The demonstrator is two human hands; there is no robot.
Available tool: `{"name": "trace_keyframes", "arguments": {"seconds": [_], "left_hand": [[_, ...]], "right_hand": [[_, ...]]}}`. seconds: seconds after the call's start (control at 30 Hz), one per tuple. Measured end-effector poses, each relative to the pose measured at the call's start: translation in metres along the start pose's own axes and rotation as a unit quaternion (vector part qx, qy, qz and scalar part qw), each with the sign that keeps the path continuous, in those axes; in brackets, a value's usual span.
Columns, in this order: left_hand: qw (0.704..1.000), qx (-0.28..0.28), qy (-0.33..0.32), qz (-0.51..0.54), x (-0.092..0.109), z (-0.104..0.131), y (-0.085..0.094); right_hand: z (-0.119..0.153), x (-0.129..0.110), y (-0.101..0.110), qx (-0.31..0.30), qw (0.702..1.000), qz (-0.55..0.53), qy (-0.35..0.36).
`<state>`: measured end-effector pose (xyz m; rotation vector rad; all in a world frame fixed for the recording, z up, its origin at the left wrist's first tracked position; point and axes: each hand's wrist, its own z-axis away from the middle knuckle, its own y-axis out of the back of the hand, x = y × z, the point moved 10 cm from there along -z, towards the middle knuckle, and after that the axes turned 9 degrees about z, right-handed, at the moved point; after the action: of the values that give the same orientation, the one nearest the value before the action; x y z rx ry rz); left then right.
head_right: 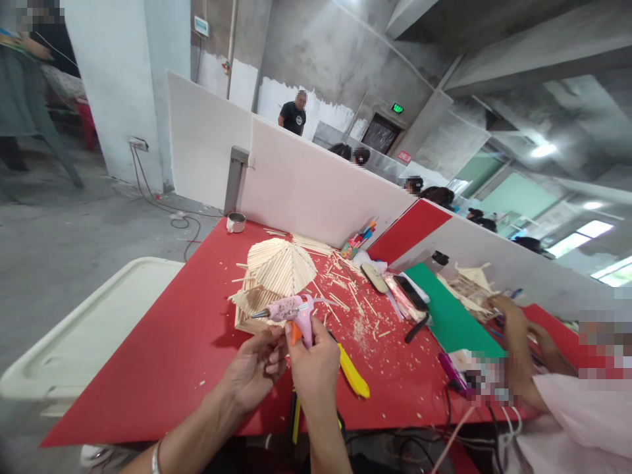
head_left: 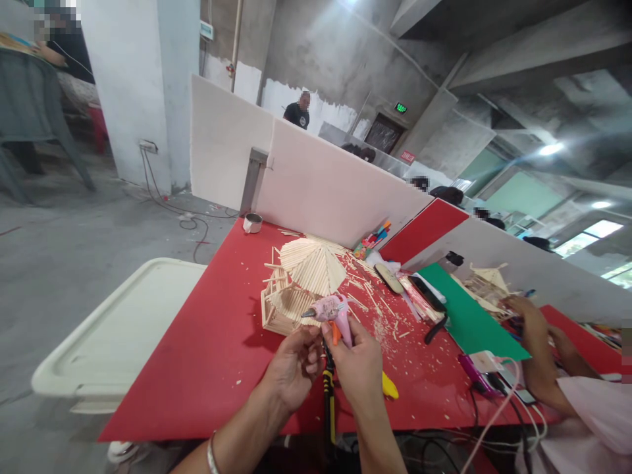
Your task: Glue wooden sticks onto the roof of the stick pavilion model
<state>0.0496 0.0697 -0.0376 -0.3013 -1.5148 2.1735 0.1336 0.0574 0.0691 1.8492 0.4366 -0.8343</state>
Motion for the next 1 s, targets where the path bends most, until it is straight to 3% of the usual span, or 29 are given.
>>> {"name": "trace_keyframes", "arguments": {"seconds": [1.0], "left_hand": [[1.000, -0.006, -0.003, -0.009, -0.0003, -0.0004, 0.0011]], "right_hand": [[0.0000, -0.0009, 0.0020, 0.015, 1.000, 0.013, 0.009]]}}
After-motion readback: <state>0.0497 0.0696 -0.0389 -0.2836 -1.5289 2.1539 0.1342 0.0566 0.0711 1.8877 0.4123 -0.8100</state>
